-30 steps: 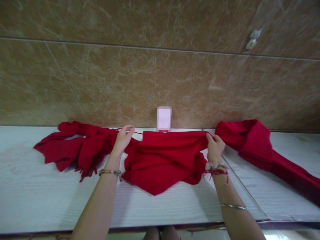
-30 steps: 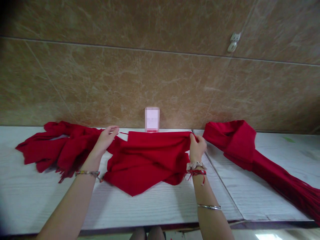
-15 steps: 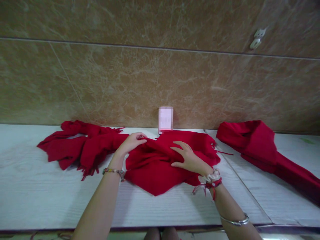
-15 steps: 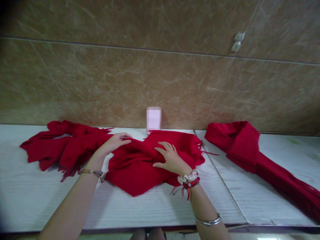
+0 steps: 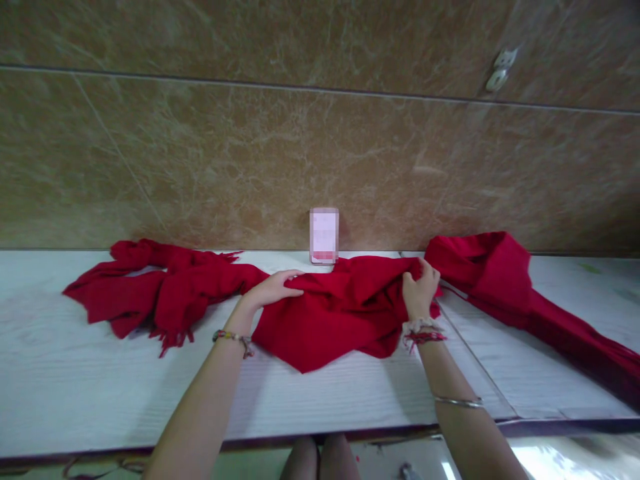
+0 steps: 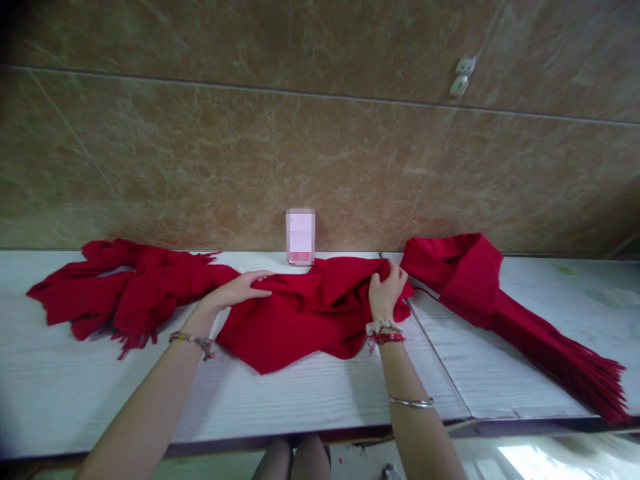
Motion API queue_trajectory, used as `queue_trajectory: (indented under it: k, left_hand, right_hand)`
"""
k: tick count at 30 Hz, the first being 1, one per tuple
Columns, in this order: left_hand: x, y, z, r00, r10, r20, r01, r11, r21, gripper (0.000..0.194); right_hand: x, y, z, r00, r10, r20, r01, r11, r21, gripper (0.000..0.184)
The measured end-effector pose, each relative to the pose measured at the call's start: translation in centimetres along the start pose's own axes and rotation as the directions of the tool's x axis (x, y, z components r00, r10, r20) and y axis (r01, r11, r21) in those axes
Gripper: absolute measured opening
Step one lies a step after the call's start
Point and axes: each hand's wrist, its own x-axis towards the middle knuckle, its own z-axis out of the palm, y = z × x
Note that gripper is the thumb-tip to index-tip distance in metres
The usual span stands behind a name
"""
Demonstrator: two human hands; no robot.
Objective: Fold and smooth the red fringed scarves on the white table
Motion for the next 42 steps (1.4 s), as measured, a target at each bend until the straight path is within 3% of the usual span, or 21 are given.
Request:
queue_trajectory:
  k: [2,3,5,8,9,10,11,13,16,20,21,23,25,26,28,31,32,34,37,39,42]
  left_hand:
    - [0.4,-0.4,0.5,0.992,0.033,-0.124,-0.033,0.999,-0.003,0.042]
    - [0.3,-0.7,0.7,0.982,0.03,-0.185,-0.03,1.0,0.003,0.043]
    - [-0.4,-1.3,1.2,0.95,0.015,-0.313,0.002,0.999,0.052,0.048]
    - [-3.1,-2.1,2.0,0.911,0.071,-0.406,-0.001,0.986,0.169,0.054]
    - [-4.2,-2.4,2.2,0.914,0.112,-0.389,-0.033,0.978,0.204,0.057]
    - [-5.3,-2.6,2.3,0.923,0.154,-0.353,-0.071,0.969,0.237,0.06]
    - [-6.4,-2.9,2.5,0.934,0.188,-0.303,-0.103,0.956,0.273,0.064]
    - [-8.2,-3.2,2.7,0.958,0.209,-0.197,-0.13,0.927,0.353,0.07]
    - [-9.4,-3.5,2.9,0.979,0.168,-0.116,-0.101,0.893,0.438,0.063]
    - [-9.2,-3.3,2.9,0.978,0.188,-0.093,-0.117,0.858,0.501,0.071]
    - [-9.1,-3.3,3.0,0.976,0.203,-0.077,-0.136,0.846,0.515,0.077]
    - [-9.1,-3.2,3.0,0.971,0.231,-0.057,-0.166,0.827,0.538,0.085]
    - [-9.1,-3.3,3.1,0.966,0.25,-0.062,-0.176,0.815,0.552,0.086]
    - [-9.2,-3.3,3.2,0.964,0.257,-0.069,-0.176,0.813,0.555,0.086]
    - [-9.2,-3.4,3.3,0.96,0.264,-0.087,-0.173,0.811,0.559,0.089]
    - [-9.2,-3.6,3.4,0.96,0.262,-0.104,-0.162,0.814,0.558,0.095]
    - [-9.1,-3.6,3.4,0.96,0.259,-0.103,-0.16,0.815,0.558,0.096]
    - [-9.0,-3.6,3.4,0.961,0.257,-0.098,-0.16,0.814,0.558,0.097]
    - [-9.0,-3.3,3.4,0.961,0.258,-0.096,-0.165,0.82,0.548,0.098]
    - [-9.1,-3.1,3.3,0.962,0.252,-0.105,-0.161,0.834,0.527,0.097]
    - [-8.7,-2.9,3.6,0.955,0.251,-0.157,-0.152,0.871,0.466,0.096]
  right_hand:
    - [-1.5,-2.2,-0.1,0.964,-0.25,0.086,0.247,0.968,0.043,0.035]
    - [-2.3,-3.3,-0.2,0.913,-0.366,0.178,0.355,0.93,0.095,0.034]
    - [-3.9,-5.2,-0.5,0.737,-0.547,0.397,0.497,0.837,0.231,0.031]
    - [-5.8,-6.2,-1.4,0.403,-0.645,0.649,0.573,0.731,0.371,0.033]
    - [-6.3,-6.1,-1.7,0.322,-0.646,0.692,0.587,0.71,0.39,0.034]
    - [-6.7,-5.8,-1.9,0.272,-0.646,0.713,0.599,0.694,0.399,0.032]
    - [-7.1,-5.5,-2.1,0.255,-0.65,0.716,0.607,0.683,0.405,0.025]
    - [-7.6,-4.7,-2.3,0.309,-0.675,0.669,0.609,0.681,0.406,0.011]
    - [-7.8,-3.7,-2.0,0.512,-0.678,0.527,0.581,0.725,0.37,0.014]
    - [-7.2,-2.9,-1.6,0.774,-0.531,0.345,0.479,0.847,0.229,0.015]
    - [-7.0,-2.7,-1.6,0.818,-0.486,0.307,0.45,0.874,0.185,0.016]
    - [-6.9,-2.6,-1.8,0.863,-0.432,0.261,0.416,0.902,0.119,0.017]
    - [-7.0,-2.9,-2.3,0.849,-0.448,0.279,0.437,0.893,0.107,0.019]
    - [-7.2,-3.1,-2.6,0.818,-0.482,0.315,0.468,0.875,0.123,0.021]
    - [-7.7,-3.8,-3.2,0.703,-0.58,0.411,0.559,0.809,0.185,0.028]
    - [-8.4,-4.5,-3.7,0.476,-0.693,0.542,0.677,0.682,0.277,0.04]
    - [-8.6,-4.7,-3.8,0.421,-0.704,0.572,0.698,0.654,0.291,0.043]
    - [-8.7,-4.7,-3.6,0.36,-0.705,0.611,0.719,0.627,0.299,0.04]
    - [-8.9,-4.6,-3.2,0.361,-0.714,0.6,0.71,0.627,0.32,0.016]
    - [-9.0,-4.5,-3.0,0.427,-0.719,0.548,0.673,0.658,0.339,0.011]
    - [-8.8,-4.8,-2.7,0.574,-0.67,0.47,0.572,0.739,0.355,0.015]
